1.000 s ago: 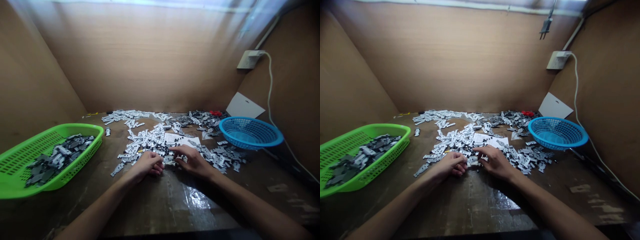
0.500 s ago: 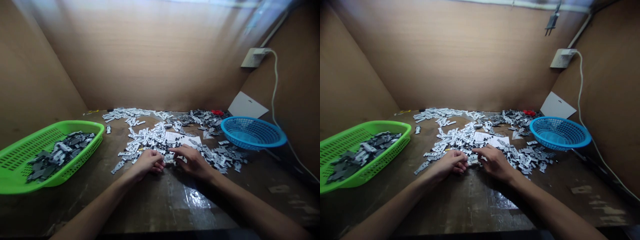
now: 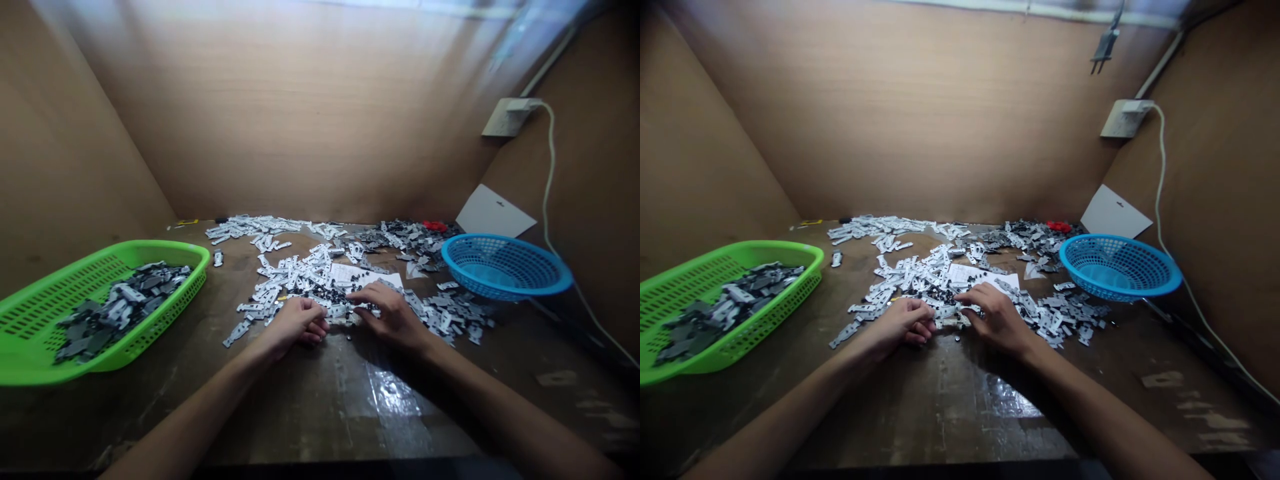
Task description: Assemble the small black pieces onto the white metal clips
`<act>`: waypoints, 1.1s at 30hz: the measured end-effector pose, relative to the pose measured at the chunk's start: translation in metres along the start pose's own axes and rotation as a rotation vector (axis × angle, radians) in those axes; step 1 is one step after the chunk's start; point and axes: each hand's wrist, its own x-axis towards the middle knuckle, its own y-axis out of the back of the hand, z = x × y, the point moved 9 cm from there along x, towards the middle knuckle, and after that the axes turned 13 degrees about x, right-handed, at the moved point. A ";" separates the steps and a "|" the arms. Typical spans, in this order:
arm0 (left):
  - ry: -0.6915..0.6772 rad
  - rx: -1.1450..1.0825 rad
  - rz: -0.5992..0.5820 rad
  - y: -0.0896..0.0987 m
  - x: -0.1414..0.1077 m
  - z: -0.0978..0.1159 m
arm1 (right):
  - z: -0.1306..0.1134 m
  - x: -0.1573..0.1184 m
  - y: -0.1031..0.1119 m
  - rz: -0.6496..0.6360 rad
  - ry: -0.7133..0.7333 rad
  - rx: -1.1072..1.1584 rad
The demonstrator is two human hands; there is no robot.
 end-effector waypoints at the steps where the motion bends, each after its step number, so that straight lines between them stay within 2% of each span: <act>1: 0.003 0.002 0.006 0.001 0.000 0.000 | 0.004 0.000 0.003 0.017 -0.008 -0.018; 3: 0.007 0.008 0.018 0.003 0.000 0.000 | 0.014 0.001 0.011 0.057 -0.045 -0.074; 5: 0.007 0.014 0.024 0.004 0.000 0.000 | 0.027 0.000 0.016 0.027 -0.095 -0.139; 9: -0.011 0.019 0.011 0.005 0.001 0.002 | 0.040 -0.004 0.005 -0.248 -0.123 -0.210; 12: -0.012 0.021 0.008 0.005 0.001 0.001 | 0.036 -0.007 -0.002 -0.336 -0.095 -0.241; 23: 0.002 0.031 -0.008 0.003 0.001 0.001 | 0.056 -0.008 0.007 -0.251 -0.181 -0.263; 29: 0.030 0.044 -0.010 -0.001 -0.003 0.001 | 0.044 -0.001 0.025 -0.092 -0.175 -0.117; 33: 0.038 0.049 -0.023 -0.005 -0.004 0.001 | 0.037 0.002 0.029 -0.046 -0.155 -0.094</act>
